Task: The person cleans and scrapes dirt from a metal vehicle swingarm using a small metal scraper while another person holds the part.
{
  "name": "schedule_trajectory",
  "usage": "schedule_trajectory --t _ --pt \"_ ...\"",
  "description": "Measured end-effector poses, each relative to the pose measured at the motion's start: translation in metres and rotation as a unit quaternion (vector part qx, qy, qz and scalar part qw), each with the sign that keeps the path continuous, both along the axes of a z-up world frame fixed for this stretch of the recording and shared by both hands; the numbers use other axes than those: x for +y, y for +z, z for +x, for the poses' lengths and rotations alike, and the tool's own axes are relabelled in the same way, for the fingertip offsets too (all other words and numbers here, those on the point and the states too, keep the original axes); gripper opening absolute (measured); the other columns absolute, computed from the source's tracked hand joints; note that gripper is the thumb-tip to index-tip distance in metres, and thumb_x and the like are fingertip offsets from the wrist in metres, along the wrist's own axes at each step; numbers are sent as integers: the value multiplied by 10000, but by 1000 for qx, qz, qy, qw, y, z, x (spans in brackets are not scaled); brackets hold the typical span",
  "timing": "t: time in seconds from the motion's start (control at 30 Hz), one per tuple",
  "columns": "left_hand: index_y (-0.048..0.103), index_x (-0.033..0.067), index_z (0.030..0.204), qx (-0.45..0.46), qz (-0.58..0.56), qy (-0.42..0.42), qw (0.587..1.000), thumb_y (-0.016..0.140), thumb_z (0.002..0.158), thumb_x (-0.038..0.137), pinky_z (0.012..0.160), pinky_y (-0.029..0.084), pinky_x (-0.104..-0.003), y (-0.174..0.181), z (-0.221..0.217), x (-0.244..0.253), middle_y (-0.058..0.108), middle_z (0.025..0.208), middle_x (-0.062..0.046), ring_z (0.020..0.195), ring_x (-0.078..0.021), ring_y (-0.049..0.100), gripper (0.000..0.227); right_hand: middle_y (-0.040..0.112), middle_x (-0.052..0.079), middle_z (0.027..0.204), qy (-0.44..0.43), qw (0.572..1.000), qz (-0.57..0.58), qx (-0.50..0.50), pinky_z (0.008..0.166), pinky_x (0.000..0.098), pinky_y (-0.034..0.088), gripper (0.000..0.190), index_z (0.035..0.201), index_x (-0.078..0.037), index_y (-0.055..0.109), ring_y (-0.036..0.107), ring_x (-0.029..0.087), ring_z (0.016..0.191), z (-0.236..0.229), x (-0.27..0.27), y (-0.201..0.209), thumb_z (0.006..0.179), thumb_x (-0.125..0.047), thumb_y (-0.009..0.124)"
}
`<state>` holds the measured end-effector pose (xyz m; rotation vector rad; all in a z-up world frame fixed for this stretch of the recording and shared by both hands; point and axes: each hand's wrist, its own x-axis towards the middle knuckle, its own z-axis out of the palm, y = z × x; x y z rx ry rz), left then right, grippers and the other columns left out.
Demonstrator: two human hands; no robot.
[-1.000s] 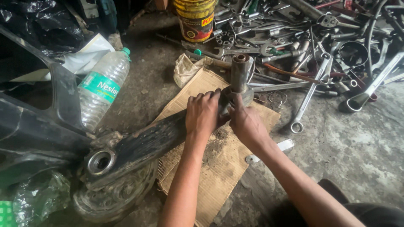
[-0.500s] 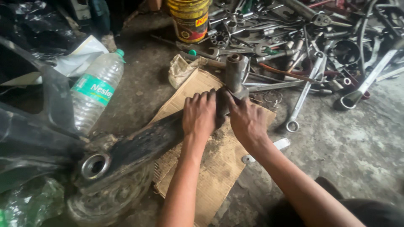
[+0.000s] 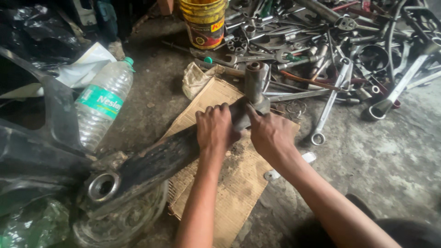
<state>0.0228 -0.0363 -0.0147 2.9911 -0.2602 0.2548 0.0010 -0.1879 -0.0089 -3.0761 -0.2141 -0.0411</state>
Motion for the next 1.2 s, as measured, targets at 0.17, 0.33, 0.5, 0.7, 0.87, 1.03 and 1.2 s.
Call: schedule_trajectory --t 0.17,0.33,0.5,0.7,0.87,1.03,1.2 --pt "660 110 1134 -49 8 2 999 885 726 319 936 479 -493 -3 -3 -3 740 968 -68 957 -213 706 511 727 156 935 40 987 76 -135 492 448 540 688 1467 -424 501 674 311 588 7 -4 -7 872 -80 540" --pt "632 61 1173 17 -11 -5 1000 889 703 346 922 476 -471 -6 -1 -4 728 1005 -112 950 -232 700 607 717 160 863 -10 998 -18 59 533 416 553 608 1571 -424 361 688 275 603 1 -6 12 1033 -145 414" --pt "652 103 1179 -79 46 3 996 797 855 142 922 478 -473 -29 -2 -6 747 972 -83 946 -211 716 358 697 174 1016 38 993 -7 -114 467 379 540 611 1514 -383 458 676 242 576 -1 -2 2 983 -81 458" --pt "656 124 1138 -49 38 2 998 811 789 220 933 461 -475 -20 -5 -6 747 1008 -66 1030 -217 702 394 704 152 959 -7 999 -36 37 545 385 534 636 1576 -409 379 686 242 638 -5 -1 14 1027 -91 418" --pt "660 102 1121 -98 6 -10 995 831 755 240 897 456 -463 -16 -6 -5 742 981 -82 1007 -242 695 427 667 208 1011 20 997 -19 -74 497 399 539 661 1580 -290 409 685 272 639 0 3 -4 964 -64 490" --pt "652 108 1142 -15 -26 -4 1000 768 765 150 920 440 -459 -5 -9 -7 728 981 -86 1012 -246 680 397 656 215 1075 64 978 -6 -198 522 434 522 639 1454 -207 525 671 267 582 -7 -10 -26 821 -140 577" --pt "652 100 1151 -12 -16 6 1000 789 744 196 935 453 -455 -16 -5 -4 728 990 -99 1012 -241 680 439 654 202 991 26 998 2 -61 462 409 499 524 1512 -173 514 654 266 606 -3 -6 -16 991 -112 526"
